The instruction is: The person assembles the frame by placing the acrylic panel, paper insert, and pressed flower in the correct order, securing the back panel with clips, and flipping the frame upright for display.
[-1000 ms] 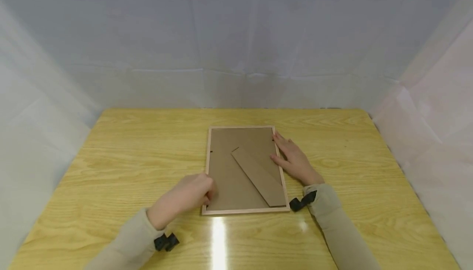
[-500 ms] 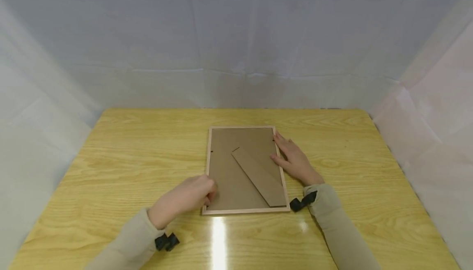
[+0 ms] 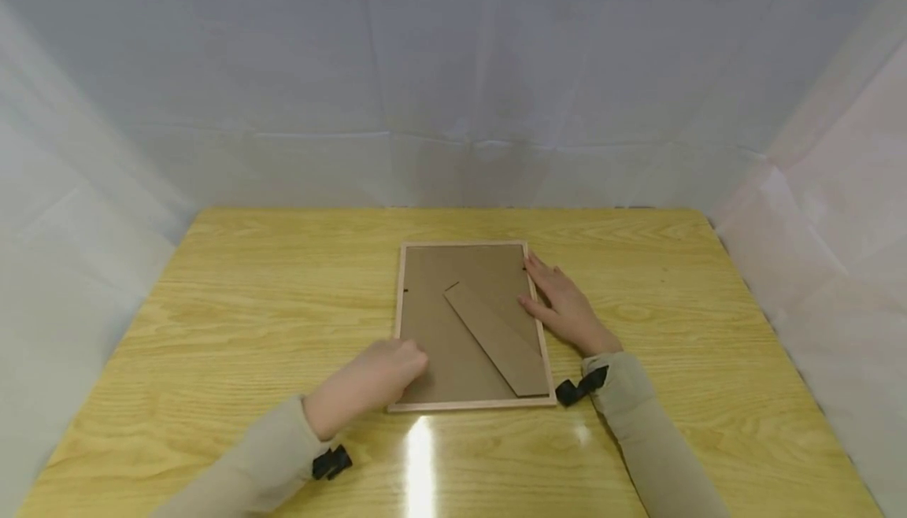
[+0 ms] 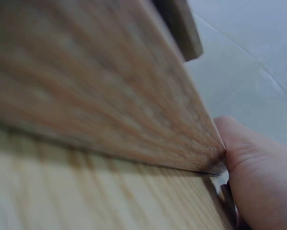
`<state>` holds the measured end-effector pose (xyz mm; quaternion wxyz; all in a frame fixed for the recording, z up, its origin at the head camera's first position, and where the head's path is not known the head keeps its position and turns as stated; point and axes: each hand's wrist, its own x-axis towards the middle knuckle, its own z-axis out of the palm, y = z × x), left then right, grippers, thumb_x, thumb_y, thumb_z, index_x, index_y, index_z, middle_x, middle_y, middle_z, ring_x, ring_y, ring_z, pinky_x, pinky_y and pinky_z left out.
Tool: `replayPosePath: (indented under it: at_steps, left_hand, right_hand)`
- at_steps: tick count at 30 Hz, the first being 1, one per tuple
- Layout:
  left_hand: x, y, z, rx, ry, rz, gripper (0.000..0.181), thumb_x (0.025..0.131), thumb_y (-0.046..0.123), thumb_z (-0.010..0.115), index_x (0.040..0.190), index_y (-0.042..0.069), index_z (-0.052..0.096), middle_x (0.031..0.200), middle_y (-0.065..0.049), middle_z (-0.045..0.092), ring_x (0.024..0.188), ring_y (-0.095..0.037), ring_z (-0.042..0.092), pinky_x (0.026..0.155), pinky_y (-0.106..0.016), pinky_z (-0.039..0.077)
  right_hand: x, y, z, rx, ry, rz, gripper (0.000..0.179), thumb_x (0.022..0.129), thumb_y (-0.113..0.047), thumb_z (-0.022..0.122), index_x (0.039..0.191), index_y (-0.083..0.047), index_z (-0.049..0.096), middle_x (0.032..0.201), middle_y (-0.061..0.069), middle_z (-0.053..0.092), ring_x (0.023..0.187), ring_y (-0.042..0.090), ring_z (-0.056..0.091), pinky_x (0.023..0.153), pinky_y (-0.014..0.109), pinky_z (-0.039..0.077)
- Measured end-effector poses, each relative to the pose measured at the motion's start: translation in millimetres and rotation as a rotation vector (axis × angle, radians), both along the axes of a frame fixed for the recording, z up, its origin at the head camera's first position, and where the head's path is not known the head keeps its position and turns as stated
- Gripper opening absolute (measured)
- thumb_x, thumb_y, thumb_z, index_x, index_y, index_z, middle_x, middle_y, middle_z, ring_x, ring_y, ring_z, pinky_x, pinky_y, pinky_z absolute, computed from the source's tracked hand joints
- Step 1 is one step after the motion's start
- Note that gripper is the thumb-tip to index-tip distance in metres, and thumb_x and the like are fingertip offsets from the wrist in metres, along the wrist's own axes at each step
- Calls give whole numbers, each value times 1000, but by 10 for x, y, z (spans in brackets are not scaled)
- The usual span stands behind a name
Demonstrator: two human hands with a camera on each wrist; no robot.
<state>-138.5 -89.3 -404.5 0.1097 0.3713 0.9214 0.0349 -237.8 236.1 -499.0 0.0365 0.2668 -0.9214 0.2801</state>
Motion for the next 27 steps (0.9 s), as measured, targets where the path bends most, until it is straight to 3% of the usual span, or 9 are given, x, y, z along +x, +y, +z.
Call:
replayPosePath:
  at_steps: [6,10,12,15,18,21,24,27]
  left_hand:
    - [40,32,-20,-26,83,-30,22,73,-15,73,85,2,68,83,-11,65,72,-22,61,64,-28,54]
    - [59,13,-74,1,148,-57,20,73,-11,76,81,5,68,79,-8,63,67,-20,58,59,-26,52]
    - [50,-8,-100,11,149,-62,21,73,-12,76,81,5,67,79,-8,63,68,-20,58,59,-26,52]
    - [4,-49,-103,49,55,-22,22,72,-14,75,81,4,65,81,-8,62,70,-20,58,61,-26,53]
    - [-87,-116,-75,108,-116,42,26,72,-13,77,75,6,60,77,-4,57,68,-17,54,61,-27,50]
    - [-177,-162,-43,176,-238,36,30,73,-10,79,66,9,57,67,3,52,60,-10,46,55,-24,44]
    - [-227,-179,-37,198,-279,-1,33,72,-10,80,61,11,57,61,6,51,55,-5,42,51,-20,41]
    - [-231,-172,-23,188,-273,-12,33,72,-9,80,60,11,57,60,7,51,54,-5,42,50,-20,41]
  right_hand:
    - [6,-6,-1,-6,-7,-1,71,103,-39,52,158,-7,21,165,8,16,148,27,22,121,45,9]
    - [-1,-11,-10,-1,-3,-5,71,103,-40,52,158,-6,21,165,9,16,148,29,23,121,47,10]
    - [-3,-15,-7,-9,-4,-6,71,102,-39,53,158,-7,21,165,8,17,148,29,24,121,47,11]
    - [-4,-13,-2,-14,-1,-6,71,102,-38,54,157,-6,22,164,9,18,147,30,25,121,48,11]
    - [-10,-20,-3,-10,2,-6,71,102,-38,54,157,-6,22,164,9,18,147,30,26,121,48,12]
    - [-15,-20,-9,-11,1,-7,71,102,-37,54,157,-6,22,164,9,18,147,30,25,121,47,11]
    - [-25,-10,-18,-12,-3,-8,70,103,-38,53,158,-7,21,164,8,17,147,29,25,121,46,11]
    - [-31,1,-19,-14,-6,-9,71,103,-39,52,158,-8,20,165,6,16,148,29,24,121,45,10]
